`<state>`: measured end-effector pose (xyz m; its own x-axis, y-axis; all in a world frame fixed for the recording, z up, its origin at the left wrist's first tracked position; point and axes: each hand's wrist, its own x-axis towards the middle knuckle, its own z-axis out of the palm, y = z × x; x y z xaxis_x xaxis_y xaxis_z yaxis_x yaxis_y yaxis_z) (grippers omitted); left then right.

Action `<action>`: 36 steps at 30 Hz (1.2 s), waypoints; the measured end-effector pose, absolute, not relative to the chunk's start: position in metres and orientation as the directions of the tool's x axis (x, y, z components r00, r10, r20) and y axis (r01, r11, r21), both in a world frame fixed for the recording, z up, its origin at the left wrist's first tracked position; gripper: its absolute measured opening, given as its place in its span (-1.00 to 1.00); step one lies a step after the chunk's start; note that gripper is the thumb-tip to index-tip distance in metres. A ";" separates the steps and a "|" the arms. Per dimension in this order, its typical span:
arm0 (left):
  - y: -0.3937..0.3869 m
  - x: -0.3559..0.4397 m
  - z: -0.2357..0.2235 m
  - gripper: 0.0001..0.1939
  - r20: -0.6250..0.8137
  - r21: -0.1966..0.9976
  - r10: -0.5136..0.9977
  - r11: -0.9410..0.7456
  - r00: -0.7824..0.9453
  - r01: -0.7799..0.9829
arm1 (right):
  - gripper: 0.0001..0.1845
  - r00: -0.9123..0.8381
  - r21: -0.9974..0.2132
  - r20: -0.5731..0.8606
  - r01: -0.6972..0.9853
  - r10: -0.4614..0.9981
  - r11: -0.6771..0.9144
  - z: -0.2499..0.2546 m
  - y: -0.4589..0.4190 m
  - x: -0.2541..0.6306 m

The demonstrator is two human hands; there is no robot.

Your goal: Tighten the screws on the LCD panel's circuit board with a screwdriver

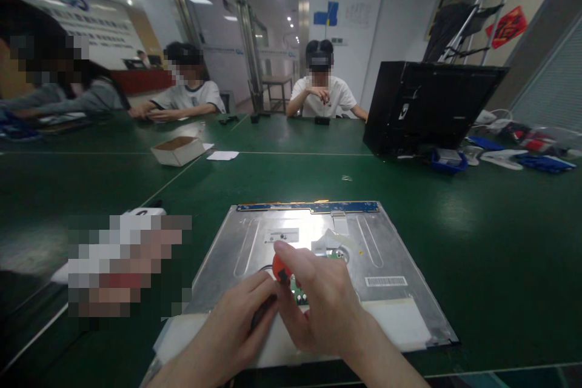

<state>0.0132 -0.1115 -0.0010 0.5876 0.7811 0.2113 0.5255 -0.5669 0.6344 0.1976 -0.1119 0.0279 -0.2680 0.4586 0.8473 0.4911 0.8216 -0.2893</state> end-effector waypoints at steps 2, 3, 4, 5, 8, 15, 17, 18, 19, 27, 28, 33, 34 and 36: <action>-0.112 0.013 -0.002 -0.85 0.211 0.631 0.781 -0.568 0.588 0.528 | -0.39 -0.263 -0.277 0.853 0.503 0.450 0.819 0.027 -0.111 0.198; -0.112 0.013 -0.002 -0.85 0.212 0.632 0.780 -0.569 0.589 0.526 | -0.39 -0.261 -0.267 0.859 0.505 0.441 0.821 0.026 -0.111 0.198; -0.112 0.013 -0.003 -0.85 0.217 0.633 0.778 -0.572 0.589 0.522 | -0.39 -0.261 -0.256 0.864 0.507 0.430 0.823 0.026 -0.110 0.198; -0.111 0.013 -0.003 -0.85 0.223 0.635 0.776 -0.574 0.590 0.516 | -0.39 -0.265 -0.246 0.868 0.507 0.421 0.826 0.025 -0.110 0.198; -0.111 0.012 -0.006 -0.83 0.245 0.641 0.771 -0.584 0.588 0.499 | -0.39 -0.277 -0.227 0.870 0.508 0.407 0.831 0.024 -0.109 0.198; -0.110 0.012 -0.004 -0.82 0.248 0.649 0.773 -0.580 0.584 0.492 | -0.36 -0.295 -0.261 0.859 0.451 0.419 0.853 0.029 -0.111 0.199; -0.110 0.012 -0.002 -0.84 0.237 0.646 0.778 -0.574 0.582 0.503 | -0.35 -0.297 -0.275 0.853 0.445 0.430 0.852 0.029 -0.111 0.199; -0.110 0.013 -0.002 -0.84 0.236 0.645 0.777 -0.574 0.584 0.504 | -0.35 -0.297 -0.278 0.851 0.444 0.433 0.852 0.029 -0.111 0.199; -0.110 0.013 -0.002 -0.84 0.235 0.645 0.775 -0.576 0.586 0.503 | -0.34 -0.296 -0.282 0.849 0.445 0.437 0.850 0.029 -0.111 0.199; -0.110 0.013 -0.003 -0.84 0.242 0.631 0.774 -0.583 0.585 0.511 | -0.35 -0.263 -0.288 0.852 0.486 0.452 0.825 0.028 -0.112 0.197; -0.110 0.013 -0.003 -0.84 0.237 0.630 0.775 -0.582 0.585 0.515 | -0.34 -0.255 -0.281 0.856 0.501 0.450 0.818 0.028 -0.112 0.197; -0.110 0.013 -0.004 -0.83 0.239 0.627 0.771 -0.587 0.591 0.512 | -0.36 -0.253 -0.240 0.866 0.547 0.431 0.802 0.026 -0.112 0.196; -0.110 0.013 -0.004 -0.82 0.238 0.627 0.771 -0.587 0.591 0.512 | -0.37 -0.257 -0.238 0.865 0.546 0.431 0.803 0.026 -0.111 0.197; -0.111 0.013 -0.004 -0.82 0.232 0.630 0.770 -0.585 0.594 0.511 | -0.38 -0.261 -0.242 0.863 0.540 0.433 0.806 0.025 -0.111 0.197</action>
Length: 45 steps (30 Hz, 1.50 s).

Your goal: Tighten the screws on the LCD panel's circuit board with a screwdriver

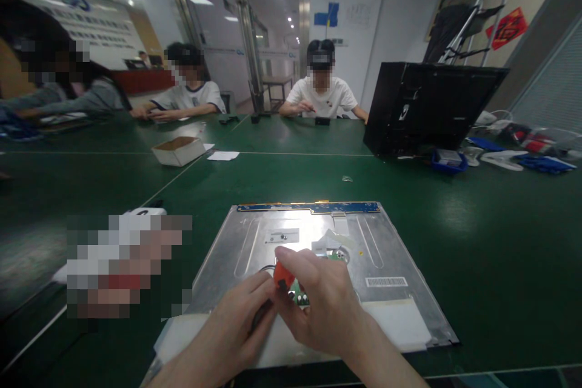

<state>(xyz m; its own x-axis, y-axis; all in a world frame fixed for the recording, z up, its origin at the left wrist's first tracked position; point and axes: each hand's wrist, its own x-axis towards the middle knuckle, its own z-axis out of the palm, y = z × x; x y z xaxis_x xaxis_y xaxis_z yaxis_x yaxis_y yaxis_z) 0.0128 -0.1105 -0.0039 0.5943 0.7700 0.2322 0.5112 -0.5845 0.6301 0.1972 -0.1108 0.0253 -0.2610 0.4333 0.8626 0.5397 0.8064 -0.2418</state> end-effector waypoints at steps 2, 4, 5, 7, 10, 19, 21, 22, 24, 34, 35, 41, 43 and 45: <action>-0.111 0.013 -0.003 -0.83 0.232 0.634 0.769 -0.584 0.595 0.507 | -0.38 -0.266 -0.252 0.858 0.526 0.439 0.812 0.026 -0.111 0.198; -0.111 0.012 -0.002 -0.84 0.236 0.635 0.770 -0.584 0.593 0.506 | -0.38 -0.275 -0.266 0.853 0.504 0.444 0.822 0.028 -0.111 0.198; -0.111 0.012 -0.002 -0.84 0.239 0.634 0.771 -0.584 0.590 0.507 | -0.37 -0.280 -0.273 0.849 0.493 0.448 0.826 0.029 -0.112 0.198; -0.111 0.012 -0.001 -0.85 0.240 0.636 0.770 -0.585 0.592 0.503 | -0.35 -0.288 -0.286 0.844 0.473 0.453 0.834 0.030 -0.113 0.199; -0.112 0.013 0.000 -0.83 0.239 0.640 0.765 -0.587 0.598 0.495 | -0.32 -0.287 -0.296 0.839 0.472 0.463 0.830 0.031 -0.114 0.199; -0.111 0.013 -0.003 -0.85 0.209 0.621 0.775 -0.576 0.596 0.532 | -0.38 -0.260 -0.254 0.861 0.524 0.436 0.813 0.026 -0.111 0.197; -0.110 0.012 -0.005 -0.85 0.216 0.622 0.773 -0.579 0.596 0.526 | -0.37 -0.259 -0.235 0.870 0.532 0.420 0.814 0.026 -0.110 0.197; -0.110 0.012 -0.005 -0.85 0.221 0.626 0.771 -0.582 0.597 0.520 | -0.38 -0.260 -0.227 0.872 0.535 0.414 0.814 0.026 -0.110 0.197; -0.110 0.012 -0.006 -0.84 0.232 0.634 0.765 -0.587 0.601 0.503 | -0.40 -0.261 -0.220 0.876 0.533 0.406 0.817 0.026 -0.109 0.197; -0.111 0.013 -0.002 -0.84 0.224 0.626 0.774 -0.580 0.593 0.521 | -0.41 -0.280 -0.281 0.855 0.456 0.436 0.844 0.033 -0.114 0.198; -0.111 0.013 -0.002 -0.84 0.220 0.623 0.775 -0.579 0.593 0.526 | -0.40 -0.279 -0.280 0.855 0.458 0.436 0.844 0.032 -0.114 0.198; -0.111 0.012 -0.004 -0.85 0.212 0.613 0.776 -0.579 0.594 0.537 | -0.38 -0.262 -0.255 0.867 0.499 0.425 0.828 0.028 -0.111 0.198; -0.110 0.012 -0.004 -0.86 0.215 0.616 0.774 -0.581 0.595 0.533 | -0.38 -0.257 -0.241 0.874 0.505 0.411 0.829 0.027 -0.111 0.198; -0.110 0.012 -0.005 -0.86 0.222 0.624 0.772 -0.582 0.596 0.522 | -0.38 -0.262 -0.231 0.878 0.499 0.399 0.835 0.026 -0.110 0.198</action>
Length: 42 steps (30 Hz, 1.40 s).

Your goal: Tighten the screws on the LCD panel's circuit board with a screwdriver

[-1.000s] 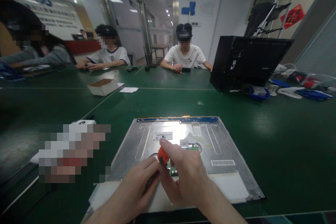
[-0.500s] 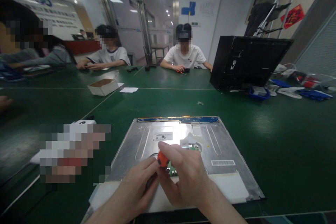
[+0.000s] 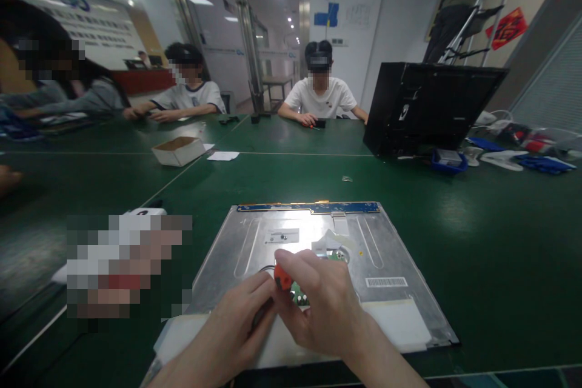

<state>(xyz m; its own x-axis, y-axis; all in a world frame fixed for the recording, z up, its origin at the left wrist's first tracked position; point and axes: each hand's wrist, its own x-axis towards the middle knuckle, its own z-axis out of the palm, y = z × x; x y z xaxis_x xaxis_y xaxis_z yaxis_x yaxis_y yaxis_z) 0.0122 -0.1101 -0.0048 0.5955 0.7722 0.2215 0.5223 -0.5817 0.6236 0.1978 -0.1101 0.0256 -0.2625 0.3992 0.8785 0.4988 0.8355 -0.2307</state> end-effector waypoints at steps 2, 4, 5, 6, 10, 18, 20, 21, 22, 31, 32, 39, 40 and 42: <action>-0.110 0.012 -0.005 -0.85 0.231 0.636 0.769 -0.583 0.596 0.506 | -0.39 -0.273 -0.227 0.877 0.490 0.396 0.842 0.025 -0.110 0.198; -0.110 0.012 -0.004 -0.84 0.239 0.646 0.768 -0.583 0.594 0.493 | -0.39 -0.279 -0.228 0.874 0.486 0.397 0.844 0.025 -0.109 0.198; -0.111 0.012 -0.004 -0.84 0.242 0.649 0.766 -0.583 0.595 0.488 | -0.40 -0.281 -0.229 0.873 0.485 0.398 0.844 0.026 -0.109 0.198; -0.111 0.012 -0.004 -0.83 0.245 0.650 0.765 -0.586 0.596 0.485 | -0.40 -0.282 -0.232 0.872 0.483 0.401 0.844 0.026 -0.110 0.198; -0.111 0.012 -0.004 -0.83 0.239 0.635 0.767 -0.587 0.595 0.502 | -0.43 -0.280 -0.252 0.864 0.477 0.418 0.842 0.030 -0.111 0.197; -0.110 0.012 -0.003 -0.85 0.272 0.624 0.769 -0.598 0.578 0.502 | -0.35 -0.288 -0.266 0.858 0.460 0.425 0.847 0.030 -0.112 0.197; -0.110 0.013 -0.002 -0.85 0.272 0.625 0.769 -0.598 0.578 0.502 | -0.35 -0.282 -0.269 0.857 0.470 0.432 0.841 0.029 -0.112 0.197; -0.111 0.013 -0.002 -0.85 0.268 0.624 0.771 -0.596 0.578 0.505 | -0.35 -0.279 -0.268 0.857 0.477 0.434 0.837 0.028 -0.112 0.197; -0.111 0.013 -0.002 -0.85 0.263 0.623 0.772 -0.593 0.578 0.509 | -0.35 -0.275 -0.265 0.859 0.483 0.431 0.835 0.028 -0.112 0.197; -0.111 0.013 -0.002 -0.83 0.243 0.638 0.771 -0.584 0.589 0.501 | -0.36 -0.272 -0.232 0.872 0.505 0.408 0.832 0.025 -0.110 0.197; -0.110 0.012 -0.002 -0.83 0.243 0.639 0.772 -0.584 0.588 0.502 | -0.36 -0.274 -0.231 0.871 0.505 0.409 0.831 0.025 -0.110 0.197; -0.110 0.012 -0.004 -0.84 0.222 0.636 0.779 -0.572 0.586 0.519 | -0.37 -0.280 -0.251 0.864 0.480 0.418 0.840 0.028 -0.112 0.197; -0.110 0.012 -0.004 -0.83 0.221 0.636 0.780 -0.571 0.586 0.520 | -0.37 -0.280 -0.257 0.863 0.474 0.421 0.842 0.028 -0.113 0.196; -0.110 0.013 -0.003 -0.82 0.226 0.636 0.777 -0.575 0.588 0.515 | -0.37 -0.278 -0.261 0.863 0.469 0.421 0.844 0.029 -0.113 0.196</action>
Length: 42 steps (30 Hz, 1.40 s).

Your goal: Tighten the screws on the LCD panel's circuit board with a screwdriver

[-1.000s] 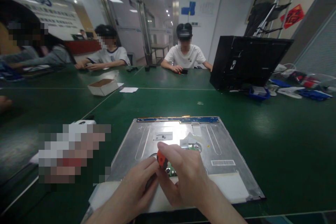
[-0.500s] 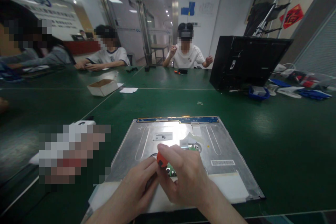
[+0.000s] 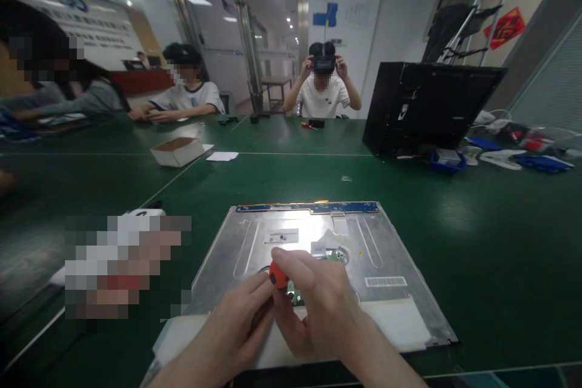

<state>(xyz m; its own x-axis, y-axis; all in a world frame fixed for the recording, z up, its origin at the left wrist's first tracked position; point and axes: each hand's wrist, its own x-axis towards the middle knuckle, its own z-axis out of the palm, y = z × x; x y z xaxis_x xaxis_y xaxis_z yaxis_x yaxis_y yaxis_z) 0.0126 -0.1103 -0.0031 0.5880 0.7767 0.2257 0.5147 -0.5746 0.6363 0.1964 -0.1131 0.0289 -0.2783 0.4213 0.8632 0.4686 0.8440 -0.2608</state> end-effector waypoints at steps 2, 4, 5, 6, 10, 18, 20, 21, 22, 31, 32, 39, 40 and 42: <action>-0.110 0.013 -0.003 -0.82 0.231 0.637 0.774 -0.579 0.590 0.509 | -0.38 -0.277 -0.262 0.863 0.471 0.423 0.842 0.029 -0.113 0.196; -0.111 0.013 -0.003 -0.83 0.229 0.635 0.777 -0.576 0.587 0.515 | -0.37 -0.273 -0.261 0.864 0.478 0.424 0.839 0.029 -0.113 0.196; -0.111 0.012 -0.003 -0.83 0.228 0.633 0.778 -0.575 0.585 0.518 | -0.36 -0.271 -0.262 0.863 0.482 0.426 0.836 0.029 -0.113 0.196; -0.111 0.012 -0.003 -0.84 0.235 0.632 0.779 -0.577 0.581 0.518 | -0.35 -0.268 -0.262 0.863 0.486 0.428 0.834 0.029 -0.112 0.196; -0.111 0.012 -0.004 -0.83 0.252 0.636 0.773 -0.586 0.582 0.503 | -0.34 -0.262 -0.248 0.874 0.484 0.410 0.839 0.027 -0.111 0.196; -0.110 0.012 -0.005 -0.82 0.264 0.642 0.771 -0.589 0.579 0.491 | -0.39 -0.273 -0.234 0.873 0.489 0.403 0.840 0.026 -0.110 0.196; -0.110 0.012 -0.005 -0.81 0.265 0.645 0.769 -0.590 0.582 0.486 | -0.40 -0.281 -0.240 0.870 0.474 0.405 0.847 0.028 -0.111 0.197; -0.110 0.012 -0.004 -0.81 0.266 0.646 0.768 -0.591 0.583 0.483 | -0.39 -0.283 -0.246 0.868 0.466 0.407 0.850 0.029 -0.112 0.197; -0.110 0.012 -0.004 -0.81 0.266 0.646 0.767 -0.591 0.584 0.482 | -0.39 -0.284 -0.253 0.866 0.460 0.411 0.851 0.030 -0.112 0.197; -0.111 0.013 -0.003 -0.82 0.253 0.634 0.775 -0.585 0.579 0.506 | -0.34 -0.267 -0.251 0.863 0.512 0.429 0.822 0.028 -0.113 0.196; -0.111 0.013 -0.002 -0.82 0.256 0.635 0.775 -0.586 0.578 0.504 | -0.34 -0.265 -0.243 0.867 0.516 0.423 0.821 0.027 -0.113 0.196; -0.111 0.012 -0.002 -0.81 0.287 0.636 0.771 -0.597 0.569 0.488 | -0.38 -0.259 -0.215 0.882 0.524 0.394 0.824 0.024 -0.111 0.196; -0.111 0.012 -0.002 -0.81 0.288 0.638 0.770 -0.598 0.570 0.486 | -0.39 -0.263 -0.216 0.880 0.521 0.396 0.826 0.024 -0.111 0.196; -0.111 0.012 -0.002 -0.81 0.289 0.639 0.770 -0.598 0.570 0.484 | -0.39 -0.269 -0.225 0.877 0.504 0.399 0.834 0.025 -0.110 0.196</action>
<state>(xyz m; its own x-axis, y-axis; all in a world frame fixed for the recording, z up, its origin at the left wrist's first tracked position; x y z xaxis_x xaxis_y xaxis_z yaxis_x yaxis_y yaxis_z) 0.0125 -0.1110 -0.0020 0.5697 0.7695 0.2886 0.4838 -0.5979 0.6392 0.1962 -0.1104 0.0249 -0.2686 0.3992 0.8766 0.5038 0.8339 -0.2254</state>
